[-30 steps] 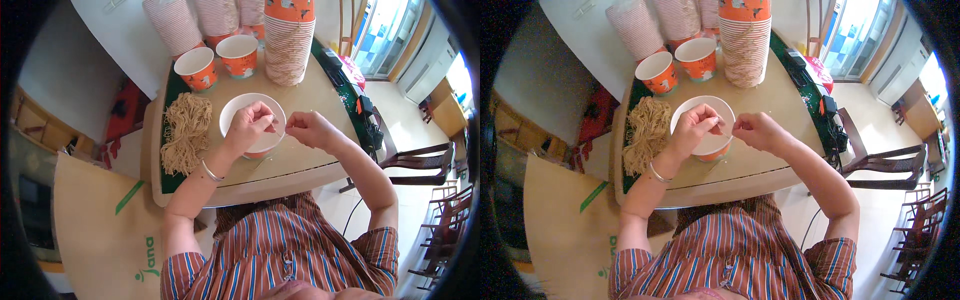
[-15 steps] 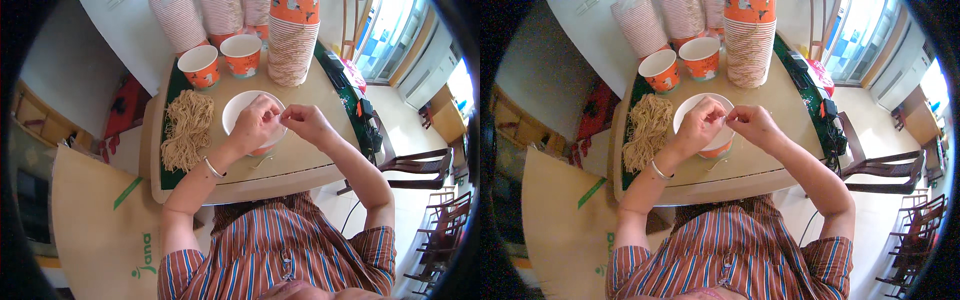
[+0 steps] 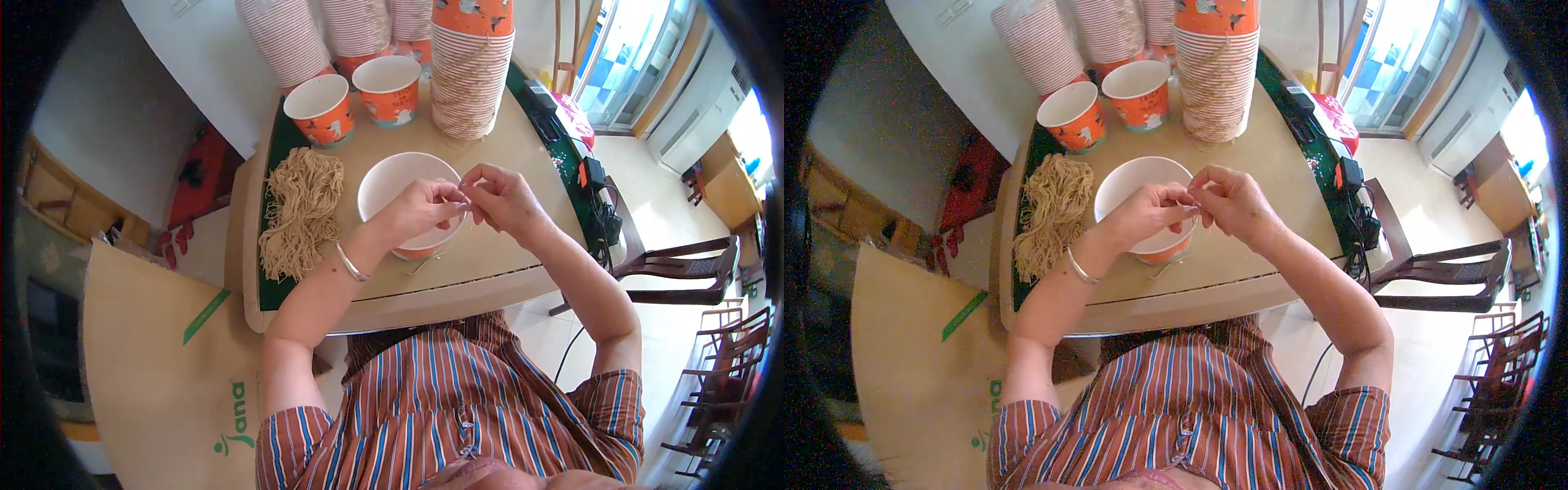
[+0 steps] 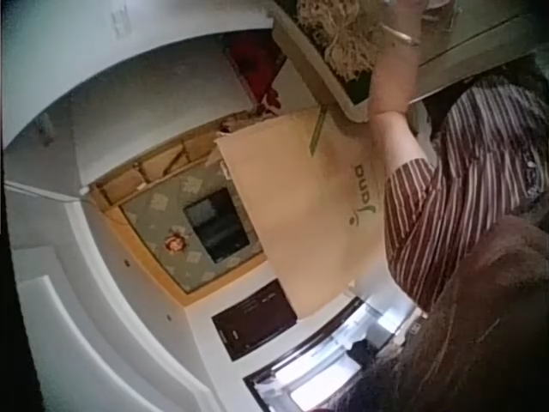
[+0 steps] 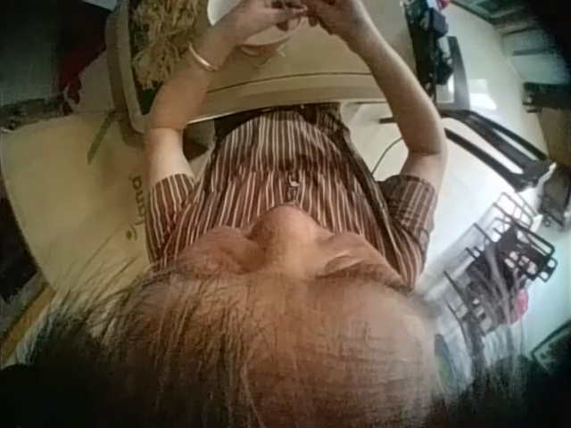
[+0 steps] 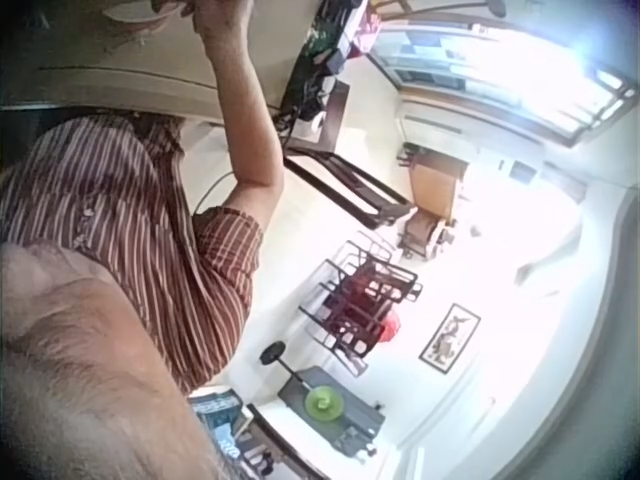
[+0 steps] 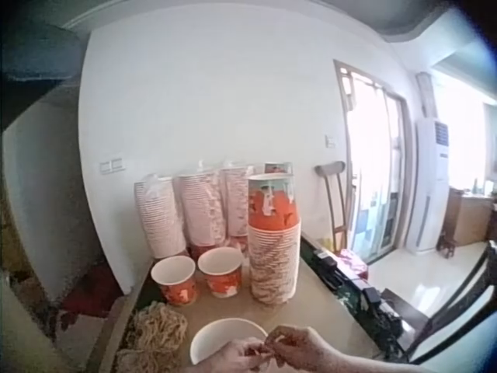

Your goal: Attaching and tying strings to the rims of paper cups for packaging.

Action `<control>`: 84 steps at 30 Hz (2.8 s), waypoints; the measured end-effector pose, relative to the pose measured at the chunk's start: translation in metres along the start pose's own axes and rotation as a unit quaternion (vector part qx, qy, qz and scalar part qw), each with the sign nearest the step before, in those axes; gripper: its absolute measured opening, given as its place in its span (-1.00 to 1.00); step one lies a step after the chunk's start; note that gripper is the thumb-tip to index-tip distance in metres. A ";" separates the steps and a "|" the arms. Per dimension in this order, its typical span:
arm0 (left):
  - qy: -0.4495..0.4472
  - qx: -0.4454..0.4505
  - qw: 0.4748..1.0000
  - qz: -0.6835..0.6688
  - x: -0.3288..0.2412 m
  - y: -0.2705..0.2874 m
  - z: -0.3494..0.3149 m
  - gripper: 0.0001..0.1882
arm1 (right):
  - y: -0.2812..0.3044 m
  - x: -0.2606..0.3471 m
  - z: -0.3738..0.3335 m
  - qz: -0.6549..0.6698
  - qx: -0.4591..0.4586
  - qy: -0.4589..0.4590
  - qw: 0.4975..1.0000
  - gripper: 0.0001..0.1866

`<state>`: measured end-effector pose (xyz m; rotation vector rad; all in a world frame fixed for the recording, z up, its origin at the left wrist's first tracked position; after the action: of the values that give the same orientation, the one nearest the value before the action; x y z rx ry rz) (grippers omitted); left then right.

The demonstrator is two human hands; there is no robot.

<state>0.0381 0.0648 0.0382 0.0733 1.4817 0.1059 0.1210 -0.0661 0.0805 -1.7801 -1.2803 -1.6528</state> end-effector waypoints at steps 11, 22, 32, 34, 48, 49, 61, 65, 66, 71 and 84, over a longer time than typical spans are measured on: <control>-0.037 -0.002 0.997 0.061 0.004 -0.004 0.004 -0.81 | 0.007 -0.012 0.000 0.037 0.026 0.020 0.999 -0.86; 0.047 -0.012 0.998 0.044 -0.006 -0.003 0.006 -0.82 | 0.021 -0.035 -0.022 -0.159 0.023 -0.015 0.987 -0.78; -0.019 0.000 0.996 0.085 -0.003 -0.003 0.008 -0.85 | 0.009 0.015 -0.033 -0.329 -0.122 0.267 0.897 -0.90; -0.032 0.006 0.995 0.091 -0.006 -0.004 0.008 -0.85 | 0.009 0.018 -0.028 -0.381 -0.094 0.241 0.887 -0.87; -0.055 0.014 0.990 0.130 -0.010 -0.005 0.006 -0.84 | 0.014 0.007 -0.011 -0.361 0.003 0.142 0.922 -0.89; -0.054 0.014 0.990 0.130 -0.010 -0.005 0.006 -0.84 | 0.014 0.004 -0.009 -0.323 0.019 0.113 0.939 -0.89; -0.059 0.013 0.987 0.149 -0.009 -0.004 0.007 -0.83 | 0.018 -0.012 0.001 -0.222 0.072 0.015 0.972 -0.84; -0.077 0.024 0.982 0.172 -0.015 -0.008 0.008 -0.84 | 0.019 -0.026 0.000 -0.140 0.073 -0.097 0.983 -0.77; -0.082 0.025 0.980 0.182 -0.016 -0.008 0.007 -0.84 | 0.017 -0.027 -0.002 -0.109 0.072 -0.104 0.986 -0.77; -0.090 0.016 0.978 0.189 -0.012 -0.007 0.007 -0.85 | 0.013 -0.025 -0.006 -0.036 0.081 -0.136 0.987 -0.78; -0.087 0.006 0.977 0.193 -0.021 -0.010 0.004 -0.85 | 0.008 -0.049 -0.009 0.149 0.096 -0.167 0.970 -0.83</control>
<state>0.0401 0.0521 0.0579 0.3718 1.2787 0.3958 0.1276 -0.0943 0.0390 -2.0662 -1.1849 -1.0635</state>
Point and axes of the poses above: each hand's wrist, its own z-axis towards the middle knuckle, its own y-axis out of the back of the hand, x = y × z, the point moved 5 cm from there along z, towards the middle knuckle, and after that the axes turned 9 degrees about -y, right-handed, at the moved point
